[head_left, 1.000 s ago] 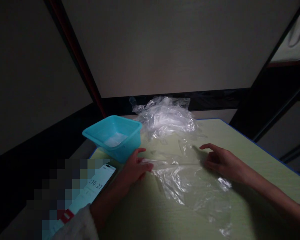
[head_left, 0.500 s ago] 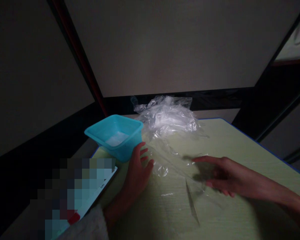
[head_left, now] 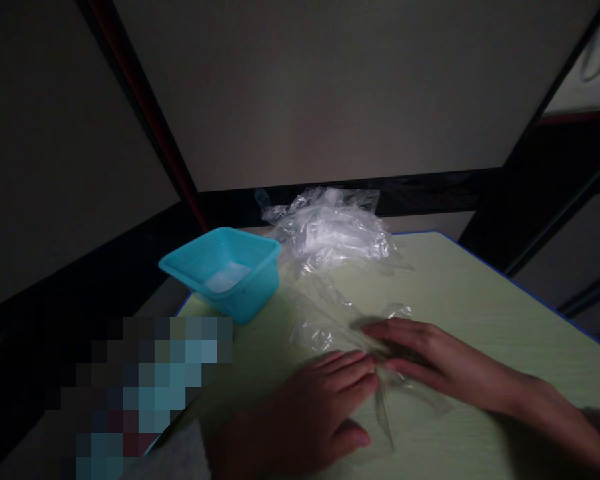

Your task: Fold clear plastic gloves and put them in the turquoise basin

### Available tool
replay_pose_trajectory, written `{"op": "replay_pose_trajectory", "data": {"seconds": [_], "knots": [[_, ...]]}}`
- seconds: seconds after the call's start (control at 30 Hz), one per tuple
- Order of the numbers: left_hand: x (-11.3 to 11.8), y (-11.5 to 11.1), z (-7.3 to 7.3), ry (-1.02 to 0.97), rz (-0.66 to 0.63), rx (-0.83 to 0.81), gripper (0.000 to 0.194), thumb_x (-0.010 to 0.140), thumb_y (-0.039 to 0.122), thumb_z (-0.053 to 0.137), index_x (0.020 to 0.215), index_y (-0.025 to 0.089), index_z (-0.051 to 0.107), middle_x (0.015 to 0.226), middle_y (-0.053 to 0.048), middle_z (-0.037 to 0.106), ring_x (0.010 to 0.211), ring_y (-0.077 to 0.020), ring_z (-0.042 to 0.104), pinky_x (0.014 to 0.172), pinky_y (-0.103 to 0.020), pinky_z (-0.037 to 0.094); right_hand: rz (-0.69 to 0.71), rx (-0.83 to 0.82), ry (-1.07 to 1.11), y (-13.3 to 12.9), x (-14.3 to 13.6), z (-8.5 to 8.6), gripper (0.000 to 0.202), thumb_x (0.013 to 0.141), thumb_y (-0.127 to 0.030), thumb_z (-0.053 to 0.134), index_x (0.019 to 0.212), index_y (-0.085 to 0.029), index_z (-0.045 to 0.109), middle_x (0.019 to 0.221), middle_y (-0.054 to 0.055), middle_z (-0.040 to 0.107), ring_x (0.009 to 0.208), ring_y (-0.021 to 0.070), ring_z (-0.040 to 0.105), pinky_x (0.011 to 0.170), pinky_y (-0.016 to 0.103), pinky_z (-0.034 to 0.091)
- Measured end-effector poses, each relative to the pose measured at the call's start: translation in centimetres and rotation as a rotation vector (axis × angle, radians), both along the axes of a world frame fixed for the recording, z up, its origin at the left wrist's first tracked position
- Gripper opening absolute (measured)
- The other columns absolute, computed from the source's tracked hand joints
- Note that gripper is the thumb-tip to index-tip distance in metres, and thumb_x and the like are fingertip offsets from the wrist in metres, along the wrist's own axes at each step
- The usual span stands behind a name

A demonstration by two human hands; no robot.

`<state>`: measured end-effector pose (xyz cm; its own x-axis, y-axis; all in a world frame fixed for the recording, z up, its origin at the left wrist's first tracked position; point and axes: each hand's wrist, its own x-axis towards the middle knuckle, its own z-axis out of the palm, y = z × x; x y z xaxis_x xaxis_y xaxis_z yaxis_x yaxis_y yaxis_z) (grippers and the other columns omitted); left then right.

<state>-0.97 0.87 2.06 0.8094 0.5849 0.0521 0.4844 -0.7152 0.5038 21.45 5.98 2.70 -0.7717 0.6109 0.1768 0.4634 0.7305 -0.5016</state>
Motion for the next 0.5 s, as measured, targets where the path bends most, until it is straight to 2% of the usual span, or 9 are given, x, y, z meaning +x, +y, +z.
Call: {"op": "replay_pose_trajectory", "data": {"seconds": [0.13,0.23,0.33,0.5], "knots": [[-0.7,0.2,-0.2,0.054,-0.021,-0.01,0.056,0.086,0.039,0.053,0.136,0.02,0.036,0.149,-0.011,0.022,0.138,-0.0238,0.017,0.112,-0.042,0.014,0.097,-0.117,-0.164,0.5,0.7,-0.5,0.081,0.078,-0.052,0.058,0.143,-0.019,0.022,0.145,0.014,0.033,0.132,0.0302,0.029,0.108,0.05,0.024],[-1.2,0.3,-0.1,0.067,-0.056,-0.019,0.056,0.088,0.044,0.05,0.137,0.023,0.035,0.149,-0.011,0.019,0.138,-0.0252,0.015,0.111,-0.045,0.012,0.151,-0.147,-0.238,0.9,1.2,-1.0,0.095,0.073,-0.056,0.06,0.143,-0.024,0.005,0.15,0.012,0.018,0.136,0.0307,0.014,0.109,0.055,0.007],[-1.7,0.5,0.3,0.09,-0.076,-0.051,0.056,0.088,0.046,0.048,0.138,0.025,0.034,0.15,-0.009,0.017,0.138,-0.0254,0.013,0.112,-0.045,0.009,0.149,-0.159,-0.262,1.0,1.7,-1.0,0.099,0.071,-0.058,0.061,0.141,-0.025,-0.002,0.151,0.012,0.011,0.136,0.0318,0.009,0.107,0.057,0.002],[-1.9,0.6,0.9,0.161,-0.086,-0.115,0.055,0.087,0.045,0.05,0.137,0.028,0.035,0.15,-0.008,0.014,0.138,-0.0272,0.009,0.111,-0.047,0.009,0.095,-0.236,-0.338,0.9,1.9,-0.3,0.107,0.066,-0.062,0.063,0.141,-0.021,-0.001,0.151,0.013,0.005,0.135,0.0342,-0.001,0.105,0.058,-0.003]]}}
